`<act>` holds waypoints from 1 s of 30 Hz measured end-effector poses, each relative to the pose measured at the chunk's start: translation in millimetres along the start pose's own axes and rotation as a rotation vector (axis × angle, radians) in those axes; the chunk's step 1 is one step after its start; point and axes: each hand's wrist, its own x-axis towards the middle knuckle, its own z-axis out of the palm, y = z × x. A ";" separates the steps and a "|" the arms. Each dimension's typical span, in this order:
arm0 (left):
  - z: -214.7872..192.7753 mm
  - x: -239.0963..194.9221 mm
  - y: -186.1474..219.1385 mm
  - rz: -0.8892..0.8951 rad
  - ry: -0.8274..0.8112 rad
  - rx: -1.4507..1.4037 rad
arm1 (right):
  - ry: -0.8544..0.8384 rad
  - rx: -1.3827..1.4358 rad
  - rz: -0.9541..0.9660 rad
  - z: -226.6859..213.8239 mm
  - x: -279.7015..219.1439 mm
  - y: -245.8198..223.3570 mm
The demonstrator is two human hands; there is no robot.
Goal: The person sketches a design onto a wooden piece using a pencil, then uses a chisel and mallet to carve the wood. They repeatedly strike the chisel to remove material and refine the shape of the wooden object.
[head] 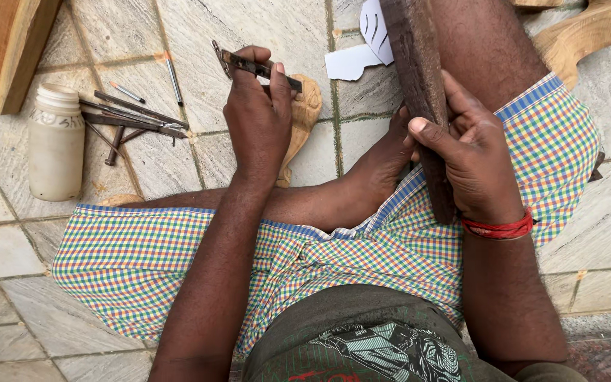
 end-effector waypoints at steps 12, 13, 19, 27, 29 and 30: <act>3.7 5.1 3.9 0.102 -0.072 0.073 | 0.026 -1.074 -0.783 5.7 -5.3 -52.6; 3.5 5.1 3.2 0.126 -0.068 0.071 | 0.030 -1.157 -0.828 6.2 -5.0 -59.0; 9.5 5.3 -2.5 0.038 -0.046 0.277 | 0.031 -1.463 -1.025 23.5 12.5 -81.1; 9.1 7.3 -3.8 0.124 -0.105 0.374 | 0.041 -1.594 -1.179 32.0 23.9 -86.0; 9.5 8.7 -1.7 0.085 -0.093 0.324 | 0.045 -1.517 -1.116 33.0 22.2 -85.4; 9.5 9.3 -0.4 0.101 -0.075 0.296 | 0.056 -1.483 -1.095 33.4 21.5 -85.4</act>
